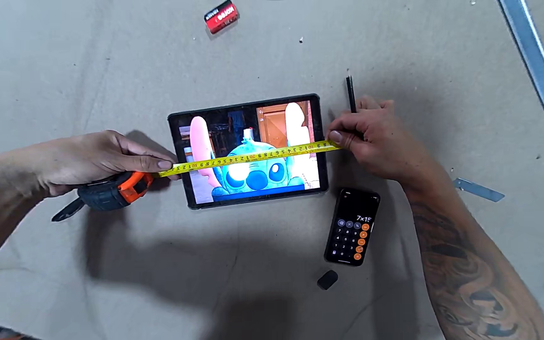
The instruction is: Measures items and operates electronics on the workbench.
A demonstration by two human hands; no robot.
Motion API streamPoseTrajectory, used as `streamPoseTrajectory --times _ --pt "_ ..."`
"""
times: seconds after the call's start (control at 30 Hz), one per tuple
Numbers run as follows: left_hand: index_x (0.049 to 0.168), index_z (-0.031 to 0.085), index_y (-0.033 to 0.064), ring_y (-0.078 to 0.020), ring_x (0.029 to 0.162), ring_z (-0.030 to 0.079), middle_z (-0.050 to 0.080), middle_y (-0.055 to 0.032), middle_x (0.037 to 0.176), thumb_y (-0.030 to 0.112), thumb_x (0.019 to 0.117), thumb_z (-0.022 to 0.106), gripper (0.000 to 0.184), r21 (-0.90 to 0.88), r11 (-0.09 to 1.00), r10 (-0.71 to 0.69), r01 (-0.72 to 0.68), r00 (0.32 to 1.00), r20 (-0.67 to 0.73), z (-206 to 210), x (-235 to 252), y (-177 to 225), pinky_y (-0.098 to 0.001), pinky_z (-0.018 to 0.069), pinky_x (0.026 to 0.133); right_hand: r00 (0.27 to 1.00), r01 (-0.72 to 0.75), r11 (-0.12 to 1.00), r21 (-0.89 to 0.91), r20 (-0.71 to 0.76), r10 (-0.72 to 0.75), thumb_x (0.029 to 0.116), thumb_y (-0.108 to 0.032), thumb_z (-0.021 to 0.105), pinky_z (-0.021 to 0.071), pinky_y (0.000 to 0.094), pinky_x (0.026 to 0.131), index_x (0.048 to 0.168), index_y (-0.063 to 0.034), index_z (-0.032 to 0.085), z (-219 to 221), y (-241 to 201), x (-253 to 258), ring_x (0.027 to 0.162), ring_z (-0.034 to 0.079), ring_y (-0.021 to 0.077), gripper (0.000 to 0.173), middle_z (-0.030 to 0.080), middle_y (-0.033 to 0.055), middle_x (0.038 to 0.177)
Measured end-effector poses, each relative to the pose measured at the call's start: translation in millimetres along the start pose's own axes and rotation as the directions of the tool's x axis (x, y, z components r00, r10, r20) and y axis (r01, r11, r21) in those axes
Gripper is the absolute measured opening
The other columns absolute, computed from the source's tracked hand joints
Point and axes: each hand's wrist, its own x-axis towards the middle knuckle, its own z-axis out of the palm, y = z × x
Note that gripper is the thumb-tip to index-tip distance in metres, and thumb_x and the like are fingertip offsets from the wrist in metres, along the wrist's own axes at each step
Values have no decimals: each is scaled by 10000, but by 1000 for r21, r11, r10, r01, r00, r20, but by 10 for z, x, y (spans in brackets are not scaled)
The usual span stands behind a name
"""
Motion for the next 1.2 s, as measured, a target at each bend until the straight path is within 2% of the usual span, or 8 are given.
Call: streamPoseTrajectory --times 0.1,0.2,0.3,0.43,0.57,1.0,1.2 --pt "1116 813 241 -198 740 728 782 -73 962 313 986 685 197 -47 999 -19 19 1000 -7 113 -101 54 -339 606 618 1000 2 1000 5 -11 -2 1026 -293 553 320 543 949 987 -197 760 38 -27 -102 919 551 191 232 648 -40 841" --pt "1096 819 228 -183 728 725 775 -82 903 320 982 692 193 -85 996 -12 11 1000 -8 192 -160 2 -334 607 623 1000 -1 1000 14 -18 1 1022 -299 547 333 537 925 986 -194 765 78 -79 -233 922 554 199 245 658 -40 854" --pt "1103 820 201 -174 768 737 784 -74 941 279 977 703 189 -109 994 -6 6 1000 9 248 -198 -50 -327 615 664 1000 9 1000 15 -21 -9 1023 -300 525 338 536 894 971 -168 764 126 -110 -333 905 555 217 278 663 -28 849" --pt "1122 818 238 -147 788 738 786 -37 940 322 970 709 205 -82 996 31 -29 999 25 305 -231 -160 -317 615 690 1000 1 1000 13 -20 0 1022 -325 521 332 539 909 984 -154 762 168 -138 -378 903 542 224 298 642 -19 832" --pt "1139 814 255 -147 800 740 788 -29 958 346 966 709 221 -90 995 49 -47 998 26 324 -235 -210 -318 619 700 999 -23 999 36 -22 24 1024 -341 526 325 514 922 972 -179 761 180 -145 -394 900 530 193 290 632 -51 821" --pt "1124 814 229 -152 753 731 783 -38 931 299 986 691 198 -64 996 70 -67 996 47 257 -190 -119 -307 611 645 1000 -16 999 32 -17 17 1031 -317 530 326 502 889 973 -200 760 154 -111 -375 857 526 169 264 633 -70 810" --pt "1128 810 217 -166 751 727 777 -61 927 277 998 676 197 -85 992 95 -89 993 68 242 -186 -137 -307 607 637 1000 -8 999 39 -24 9 1025 -292 538 329 514 911 975 -191 760 158 -98 -379 905 546 182 249 654 -55 850"
